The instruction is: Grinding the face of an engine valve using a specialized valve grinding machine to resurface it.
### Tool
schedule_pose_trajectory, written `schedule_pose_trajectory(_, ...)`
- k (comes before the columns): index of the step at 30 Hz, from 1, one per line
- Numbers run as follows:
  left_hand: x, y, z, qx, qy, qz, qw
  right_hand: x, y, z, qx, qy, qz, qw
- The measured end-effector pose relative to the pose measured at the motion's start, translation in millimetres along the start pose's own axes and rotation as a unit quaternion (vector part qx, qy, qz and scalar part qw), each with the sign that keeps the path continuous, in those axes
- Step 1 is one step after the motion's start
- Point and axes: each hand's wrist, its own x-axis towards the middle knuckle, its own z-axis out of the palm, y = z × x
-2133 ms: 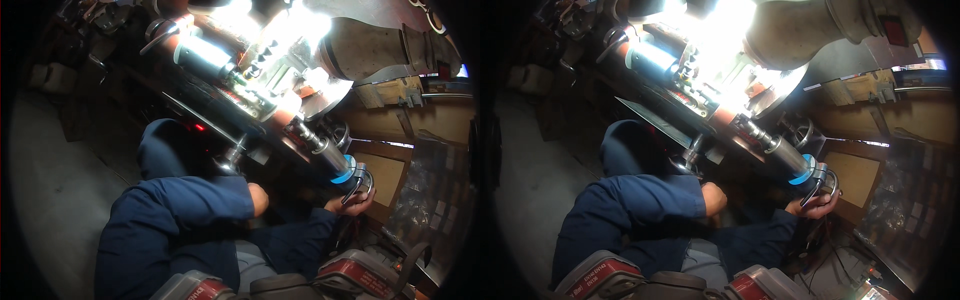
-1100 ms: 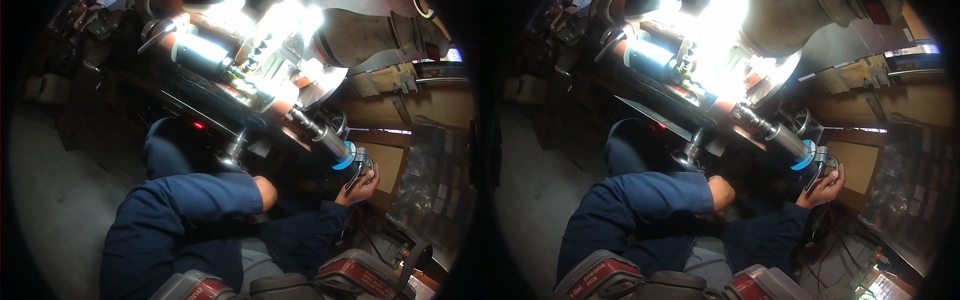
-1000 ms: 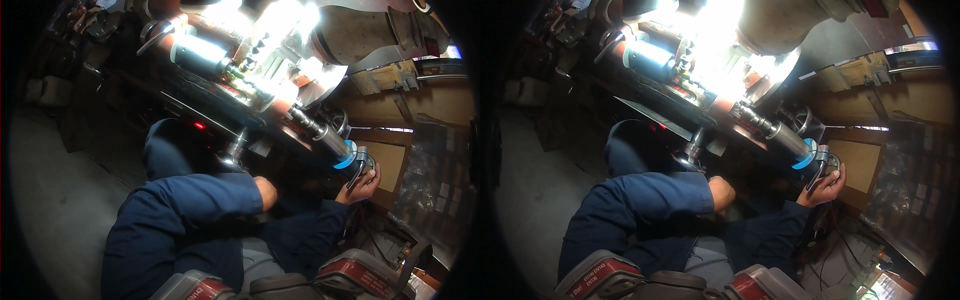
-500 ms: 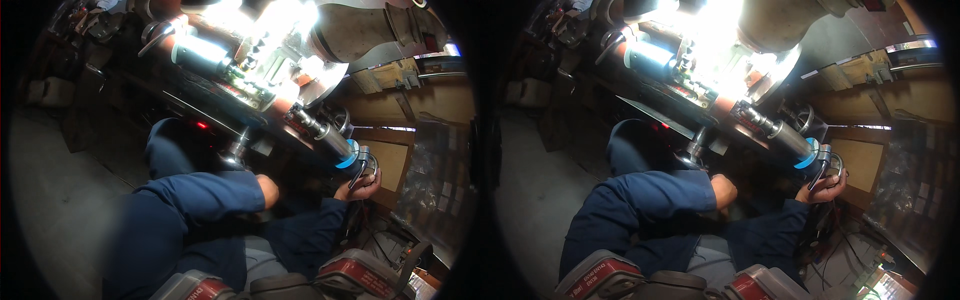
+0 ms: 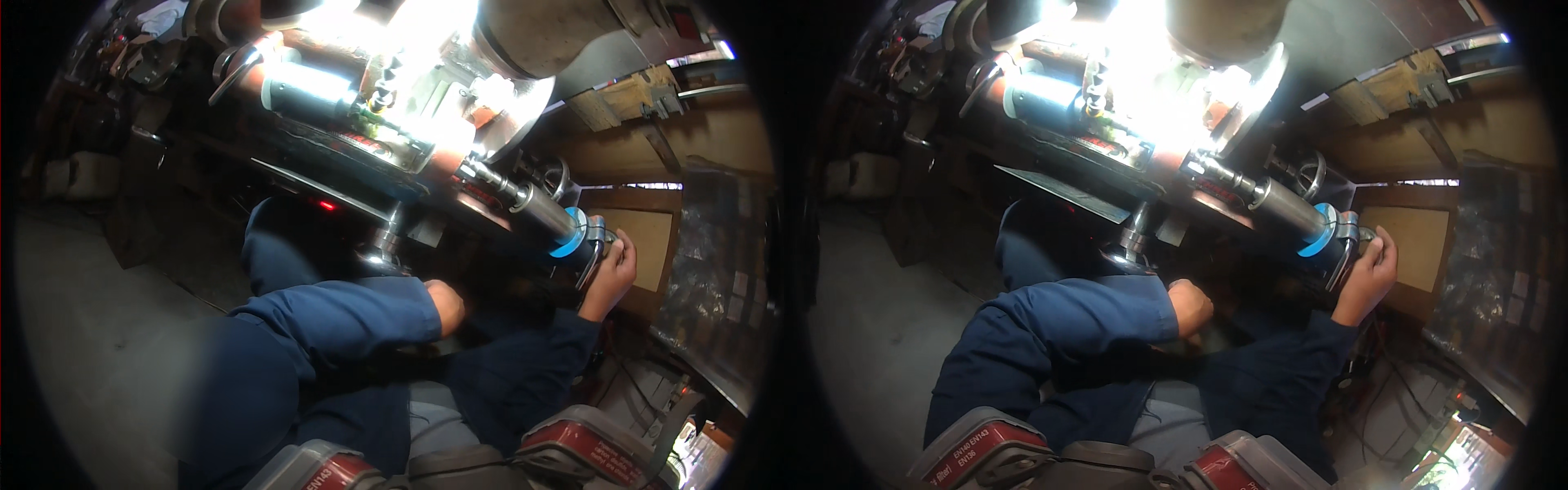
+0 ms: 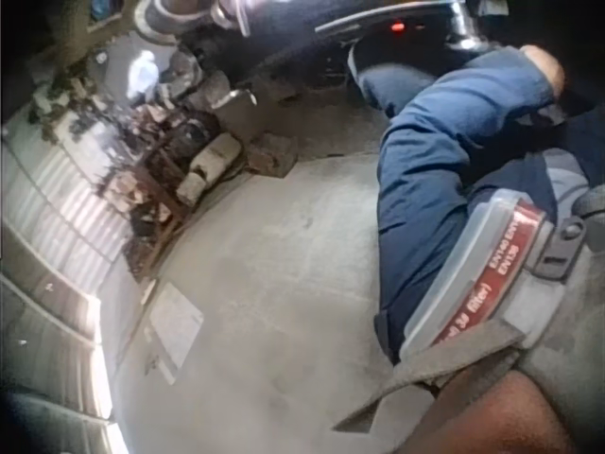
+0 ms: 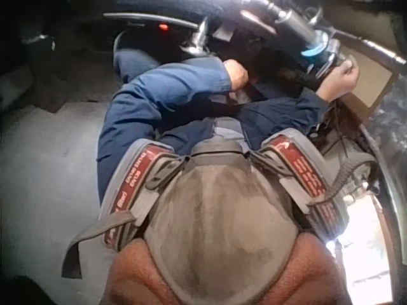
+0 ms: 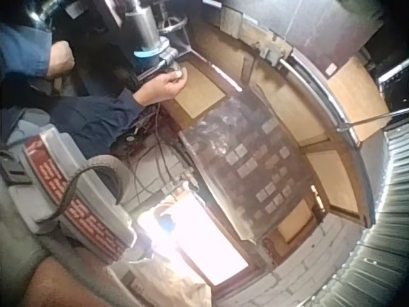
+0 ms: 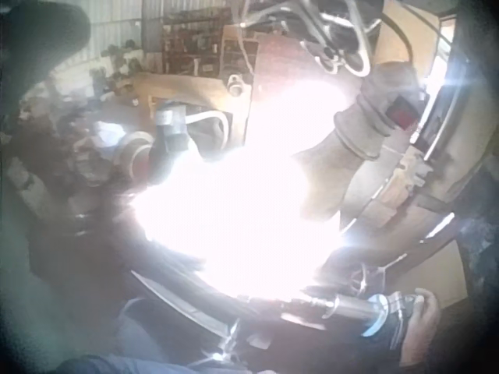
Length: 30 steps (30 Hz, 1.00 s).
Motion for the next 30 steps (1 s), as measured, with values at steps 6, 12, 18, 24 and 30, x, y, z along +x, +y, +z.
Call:
schedule_pose_trajectory(6, -12.8, -1.1, 3.9, 0.030, 0.110, 0.047, 0.992, -7.7, 1.4, 4.8, 0.029, 0.048, 0.033, 0.998)
schedule_pose_trajectory(12, -14.5, -1.8, 9.5, 0.015, 0.137, 0.035, 0.990, -25.2, 8.7, 20.1, 0.080, 0.138, -0.009, 0.987)
schedule_pose_trajectory(18, -17.9, -8.0, 16.1, 0.022, 0.154, 0.041, 0.987, -36.4, 14.2, 35.5, 0.044, 0.248, -0.102, 0.962)
schedule_pose_trajectory(24, -24.1, -9.5, 7.9, 0.032, 0.144, 0.040, 0.988, -44.0, 30.6, 49.2, 0.071, 0.322, -0.116, 0.937)
schedule_pose_trajectory(30, -22.2, -8.2, 7.1, 0.018, 0.121, 0.047, 0.991, -49.1, 41.5, 58.9, -0.022, 0.390, -0.141, 0.910)
